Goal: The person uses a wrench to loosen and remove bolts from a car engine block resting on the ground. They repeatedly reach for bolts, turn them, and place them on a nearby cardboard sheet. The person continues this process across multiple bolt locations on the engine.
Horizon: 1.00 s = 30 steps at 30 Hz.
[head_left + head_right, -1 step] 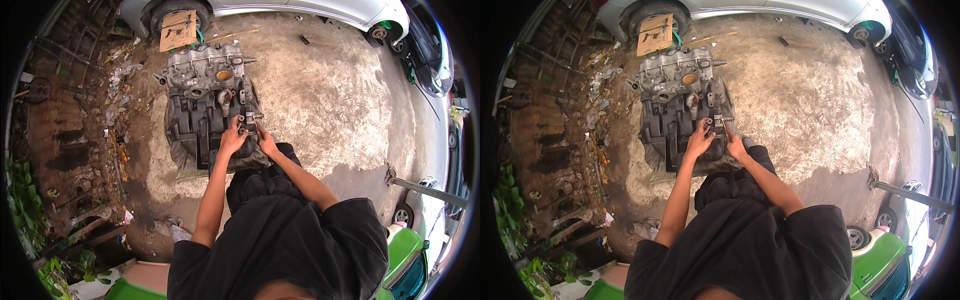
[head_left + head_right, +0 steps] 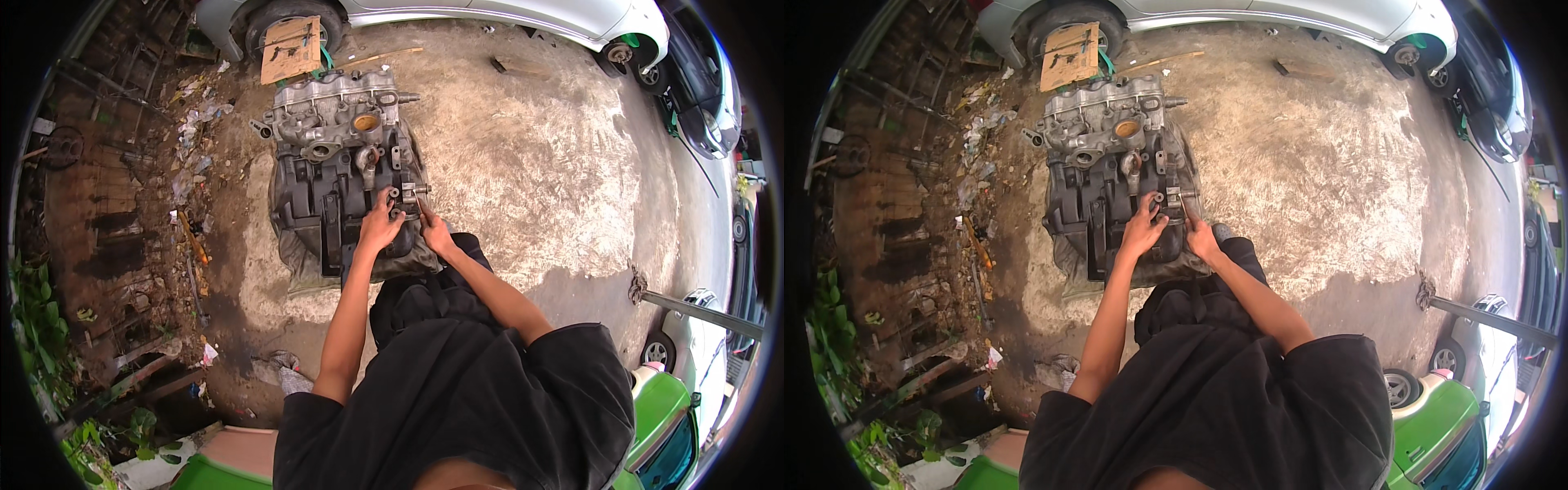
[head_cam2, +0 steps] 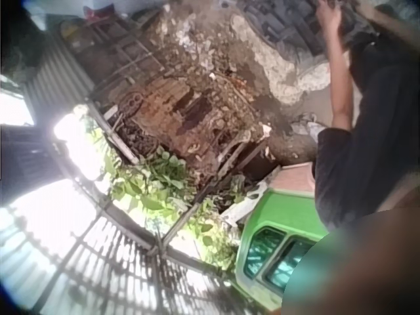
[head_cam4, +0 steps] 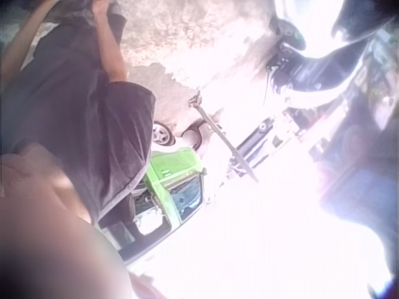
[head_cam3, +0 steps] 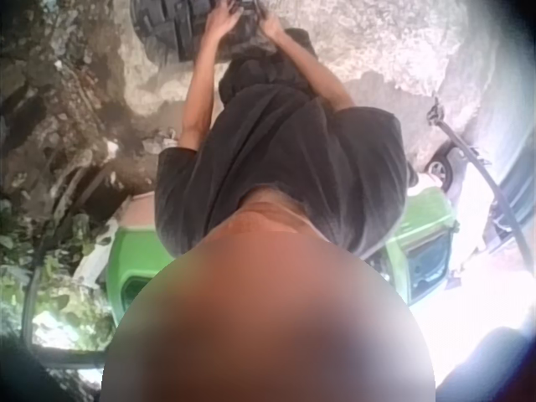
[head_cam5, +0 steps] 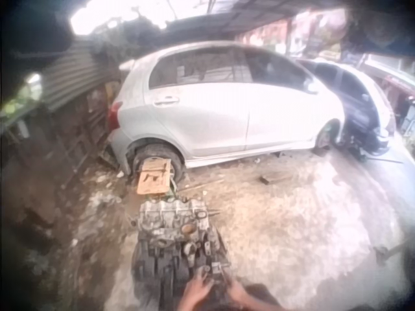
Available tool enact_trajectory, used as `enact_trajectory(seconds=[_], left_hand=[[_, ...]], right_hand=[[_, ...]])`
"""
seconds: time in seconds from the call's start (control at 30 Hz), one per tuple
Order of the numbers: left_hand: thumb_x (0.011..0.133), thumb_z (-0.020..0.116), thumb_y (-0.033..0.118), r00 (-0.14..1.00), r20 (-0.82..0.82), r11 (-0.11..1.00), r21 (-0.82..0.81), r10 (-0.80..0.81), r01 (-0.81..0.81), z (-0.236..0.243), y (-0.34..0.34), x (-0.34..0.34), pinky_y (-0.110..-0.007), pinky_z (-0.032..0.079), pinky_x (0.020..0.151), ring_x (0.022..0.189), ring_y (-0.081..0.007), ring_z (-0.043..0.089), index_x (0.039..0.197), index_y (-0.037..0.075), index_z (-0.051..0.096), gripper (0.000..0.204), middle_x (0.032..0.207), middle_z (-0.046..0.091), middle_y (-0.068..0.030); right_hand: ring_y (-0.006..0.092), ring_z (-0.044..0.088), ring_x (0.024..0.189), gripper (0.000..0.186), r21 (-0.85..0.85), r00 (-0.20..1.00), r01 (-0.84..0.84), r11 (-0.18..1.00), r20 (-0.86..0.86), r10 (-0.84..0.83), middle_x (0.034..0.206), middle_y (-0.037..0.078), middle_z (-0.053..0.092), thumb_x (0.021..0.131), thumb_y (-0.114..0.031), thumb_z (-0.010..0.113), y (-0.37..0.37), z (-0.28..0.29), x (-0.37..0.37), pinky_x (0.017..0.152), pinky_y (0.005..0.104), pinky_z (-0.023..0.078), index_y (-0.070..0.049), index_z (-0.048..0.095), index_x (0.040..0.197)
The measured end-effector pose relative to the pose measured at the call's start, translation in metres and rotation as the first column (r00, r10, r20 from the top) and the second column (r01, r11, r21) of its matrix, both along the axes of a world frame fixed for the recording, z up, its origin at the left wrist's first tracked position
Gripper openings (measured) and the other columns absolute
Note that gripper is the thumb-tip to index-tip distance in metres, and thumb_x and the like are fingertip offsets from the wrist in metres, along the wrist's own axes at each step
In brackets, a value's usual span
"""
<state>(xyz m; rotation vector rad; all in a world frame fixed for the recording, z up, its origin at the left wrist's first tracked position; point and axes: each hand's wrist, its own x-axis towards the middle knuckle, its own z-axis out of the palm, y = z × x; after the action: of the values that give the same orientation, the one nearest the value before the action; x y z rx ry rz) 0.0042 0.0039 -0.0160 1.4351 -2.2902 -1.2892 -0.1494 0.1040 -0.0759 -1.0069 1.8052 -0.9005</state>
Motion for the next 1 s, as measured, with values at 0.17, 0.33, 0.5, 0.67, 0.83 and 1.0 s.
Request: enact_trajectory(seconds=[0.17, 0.33, 0.5, 0.67, 0.83, 1.0], left_hand=[[0.097, 0.063, 0.032, 0.999, 0.039, 0.999, 0.030, -0.015, 0.014, -0.007, -0.002, 0.000, -0.046, 0.057, 0.091, 0.116, -0.0374, 0.065, 0.156, 0.017, 0.023, 0.074, 0.141, 0.058, -0.0190], [0.096, 0.064, 0.031, 0.999, 0.042, 1.000, 0.011, 0.004, -0.004, -0.002, -0.002, -0.001, -0.047, 0.056, 0.091, 0.116, -0.0365, 0.065, 0.155, 0.017, 0.025, 0.072, 0.139, 0.059, -0.0189], [0.096, 0.064, 0.020, 0.999, 0.033, 0.993, 0.106, 0.042, -0.046, 0.010, -0.003, -0.004, -0.043, 0.050, 0.103, 0.133, -0.0269, 0.056, 0.148, 0.013, 0.035, 0.061, 0.149, 0.051, -0.0149], [0.093, 0.065, 0.025, 0.998, 0.012, 0.998, 0.005, 0.058, -0.058, 0.009, -0.001, -0.003, -0.047, 0.054, 0.095, 0.120, -0.0344, 0.063, 0.148, 0.016, 0.037, 0.062, 0.129, 0.066, -0.0183], [0.093, 0.063, 0.017, 0.985, -0.097, 0.990, 0.001, 0.142, -0.142, 0.012, -0.001, -0.005, -0.046, 0.054, 0.093, 0.113, -0.0348, 0.067, 0.140, 0.011, 0.047, 0.050, 0.123, 0.069, -0.0187], [0.091, 0.062, 0.010, 0.987, -0.017, 0.987, -0.005, 0.159, -0.159, 0.024, 0.003, -0.004, -0.045, 0.049, 0.103, 0.125, -0.0345, 0.059, 0.139, 0.009, 0.050, 0.050, 0.139, 0.057, -0.0189]], right_hand=[[0.0483, 0.052, 0.125, 0.045, -0.043, 0.998, 0.017, 0.999, -0.056, -0.019, 0.129, 0.033, 0.058, 0.104, -0.016, 0.046, -0.002, 0.008, 0.002, 0.099, 0.0487, 0.047, -0.011, 0.047, 0.149], [0.0476, 0.052, 0.125, 0.045, 0.010, 0.999, 0.037, 0.999, -0.027, -0.036, 0.130, 0.032, 0.058, 0.104, -0.017, 0.046, -0.004, 0.011, 0.004, 0.100, 0.0482, 0.047, -0.012, 0.047, 0.149], [0.0482, 0.054, 0.123, 0.047, 0.099, 0.999, 0.035, 0.995, -0.045, -0.030, 0.128, 0.033, 0.059, 0.103, -0.019, 0.046, -0.007, 0.012, 0.004, 0.099, 0.0497, 0.047, -0.014, 0.046, 0.150], [0.0518, 0.055, 0.117, 0.049, 0.079, 0.998, 0.036, 0.996, -0.048, -0.032, 0.121, 0.036, 0.060, 0.103, -0.023, 0.047, -0.005, 0.010, 0.005, 0.097, 0.0541, 0.047, -0.011, 0.041, 0.149], [0.0551, 0.058, 0.106, 0.050, 0.169, 0.994, 0.101, 0.980, -0.067, -0.091, 0.105, 0.039, 0.062, 0.102, -0.029, 0.053, -0.001, 0.009, 0.017, 0.088, 0.0567, 0.048, 0.001, 0.034, 0.136], [0.0555, 0.058, 0.107, 0.065, 0.140, 0.984, 0.108, 0.984, -0.154, -0.086, 0.111, 0.041, 0.060, 0.099, -0.036, 0.056, -0.001, 0.010, 0.020, 0.090, 0.0577, 0.049, 0.014, 0.036, 0.135]])
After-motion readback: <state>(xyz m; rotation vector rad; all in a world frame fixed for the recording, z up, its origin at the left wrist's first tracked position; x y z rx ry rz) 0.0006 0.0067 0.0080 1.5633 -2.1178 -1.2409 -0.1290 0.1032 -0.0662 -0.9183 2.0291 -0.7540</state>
